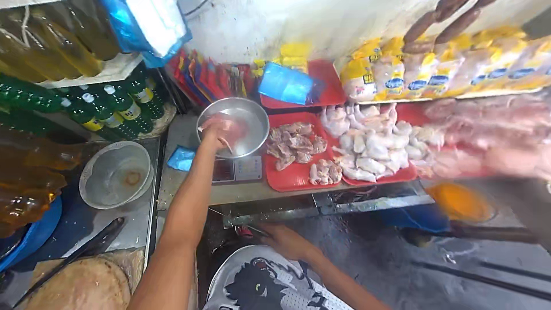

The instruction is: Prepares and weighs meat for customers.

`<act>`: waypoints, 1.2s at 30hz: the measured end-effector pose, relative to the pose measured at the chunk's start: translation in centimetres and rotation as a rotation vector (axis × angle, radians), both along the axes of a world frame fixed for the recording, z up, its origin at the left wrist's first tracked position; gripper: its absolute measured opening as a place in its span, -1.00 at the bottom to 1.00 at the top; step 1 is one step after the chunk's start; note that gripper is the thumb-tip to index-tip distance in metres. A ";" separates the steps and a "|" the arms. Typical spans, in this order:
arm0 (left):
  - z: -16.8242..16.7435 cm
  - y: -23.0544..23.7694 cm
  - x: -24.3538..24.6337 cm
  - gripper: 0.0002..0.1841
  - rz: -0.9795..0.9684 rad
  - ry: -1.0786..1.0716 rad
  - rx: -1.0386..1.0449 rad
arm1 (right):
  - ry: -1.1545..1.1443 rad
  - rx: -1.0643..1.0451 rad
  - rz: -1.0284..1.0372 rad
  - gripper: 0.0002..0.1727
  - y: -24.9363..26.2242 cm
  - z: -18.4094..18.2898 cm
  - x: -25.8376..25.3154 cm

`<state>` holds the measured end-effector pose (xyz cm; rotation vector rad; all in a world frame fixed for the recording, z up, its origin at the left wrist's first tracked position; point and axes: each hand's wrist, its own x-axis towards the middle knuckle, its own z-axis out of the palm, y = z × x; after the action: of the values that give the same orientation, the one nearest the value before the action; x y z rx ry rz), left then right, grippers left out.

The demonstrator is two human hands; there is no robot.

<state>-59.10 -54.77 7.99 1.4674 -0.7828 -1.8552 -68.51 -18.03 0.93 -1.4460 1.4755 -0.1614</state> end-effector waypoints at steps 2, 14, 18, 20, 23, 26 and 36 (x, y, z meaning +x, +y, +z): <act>2.9 1.6 2.4 -0.46 -0.080 -0.098 -0.044 | -0.044 0.002 -0.018 -0.39 0.2 -0.9 -0.3; 10.9 6.0 19.4 -0.48 -0.176 0.107 -0.340 | -0.001 0.033 0.152 -0.38 -6.0 -1.6 4.3; 10.5 7.3 23.9 -0.49 -0.195 0.187 -0.344 | -0.016 0.010 0.166 -0.38 -6.9 -1.2 7.5; 10.7 7.1 25.9 -0.49 -0.228 0.220 -0.403 | -0.030 -0.007 0.166 -0.38 -7.1 -1.1 8.8; 11.0 5.5 27.6 -0.50 -0.252 0.279 -0.474 | -0.037 -0.010 0.151 -0.38 -7.0 -0.8 9.0; 11.1 4.2 26.0 -0.45 -0.244 0.272 -0.496 | -0.066 -0.004 0.075 -0.38 -6.3 -0.8 8.6; 1.5 -6.3 4.2 -0.60 -0.472 -0.524 -0.589 | -0.092 -0.031 -0.025 -0.37 -3.2 -0.8 6.5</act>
<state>-54.85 -61.08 9.52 1.4476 -1.8784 -1.3337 -62.01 -21.21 0.10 -1.4260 1.4222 -0.2641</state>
